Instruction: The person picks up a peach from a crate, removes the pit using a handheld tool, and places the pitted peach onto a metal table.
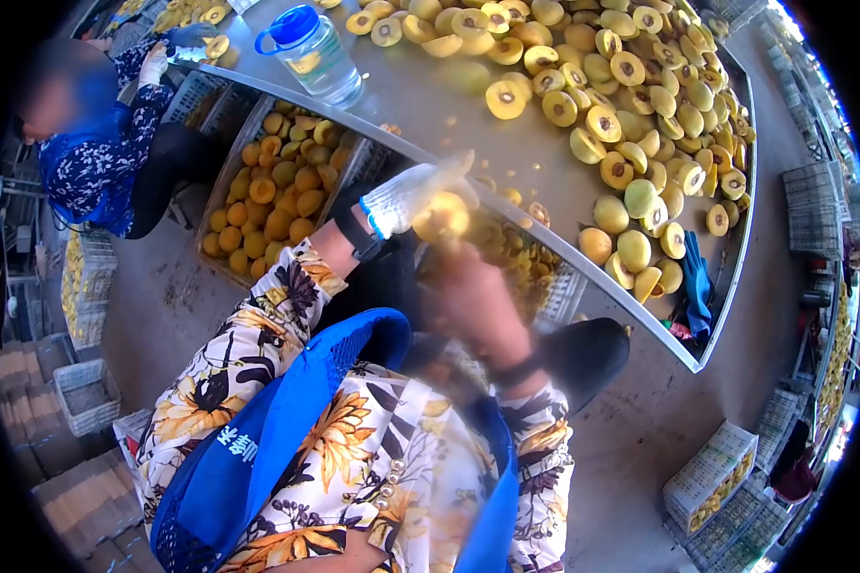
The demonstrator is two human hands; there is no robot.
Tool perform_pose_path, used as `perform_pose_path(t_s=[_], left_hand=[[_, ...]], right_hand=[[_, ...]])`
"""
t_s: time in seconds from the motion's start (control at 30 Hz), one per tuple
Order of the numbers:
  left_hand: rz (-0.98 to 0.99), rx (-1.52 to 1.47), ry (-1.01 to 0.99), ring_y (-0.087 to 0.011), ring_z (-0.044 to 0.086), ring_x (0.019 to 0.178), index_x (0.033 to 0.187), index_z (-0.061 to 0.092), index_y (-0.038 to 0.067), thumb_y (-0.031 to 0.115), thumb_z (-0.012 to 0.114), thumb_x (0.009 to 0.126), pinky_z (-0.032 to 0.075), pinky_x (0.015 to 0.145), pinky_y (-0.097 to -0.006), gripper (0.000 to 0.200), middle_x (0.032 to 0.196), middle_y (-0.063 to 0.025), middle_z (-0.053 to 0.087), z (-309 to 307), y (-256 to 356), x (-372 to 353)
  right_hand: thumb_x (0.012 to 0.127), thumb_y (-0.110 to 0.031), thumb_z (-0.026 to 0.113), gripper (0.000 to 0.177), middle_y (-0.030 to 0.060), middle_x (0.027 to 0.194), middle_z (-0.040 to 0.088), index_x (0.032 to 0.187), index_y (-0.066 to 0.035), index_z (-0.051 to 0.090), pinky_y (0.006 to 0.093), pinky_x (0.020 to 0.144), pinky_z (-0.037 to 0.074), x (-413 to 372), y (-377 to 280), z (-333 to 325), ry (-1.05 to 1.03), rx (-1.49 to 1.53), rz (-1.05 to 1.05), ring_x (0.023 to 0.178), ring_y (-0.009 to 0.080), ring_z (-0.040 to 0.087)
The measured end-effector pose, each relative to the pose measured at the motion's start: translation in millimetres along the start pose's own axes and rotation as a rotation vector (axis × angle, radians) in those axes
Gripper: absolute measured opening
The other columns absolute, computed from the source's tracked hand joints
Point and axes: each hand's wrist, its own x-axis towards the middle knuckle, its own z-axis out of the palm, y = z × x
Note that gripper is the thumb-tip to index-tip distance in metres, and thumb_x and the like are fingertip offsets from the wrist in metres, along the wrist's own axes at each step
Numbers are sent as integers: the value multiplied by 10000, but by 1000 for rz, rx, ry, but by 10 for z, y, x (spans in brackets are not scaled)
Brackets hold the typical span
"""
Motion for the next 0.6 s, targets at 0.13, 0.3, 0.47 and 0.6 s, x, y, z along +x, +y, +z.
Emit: perform_pose_path(t_s=[0.13,0.3,0.47,0.6], left_hand=[[277,-136,151,-100,587,749,992,619,-2,347,524,931,480,686,-231,367,801,-50,623,227,155,-375],[409,-472,481,-96,478,465,818,591,18,145,637,868,371,426,-232,143,585,-5,504,483,86,-404],[226,-474,645,-103,478,430,762,601,20,171,643,864,375,387,-250,187,566,-25,531,578,-11,-294],[237,-581,327,-66,527,529,793,670,12,218,670,832,407,446,-213,209,641,-16,600,369,-462,1]], right_hand=[[835,-156,600,251,152,692,613,999,22,532,348,589,479,60,-111,9,0,285,351,609,264,609],[851,-156,588,186,60,612,572,925,9,548,275,419,404,101,259,382,115,191,220,466,124,533],[871,-104,511,94,29,511,482,909,-20,498,249,302,330,81,323,347,-49,236,130,335,105,421],[891,-82,474,64,25,511,453,939,-41,464,228,277,296,37,161,243,-148,599,464,313,86,360]])
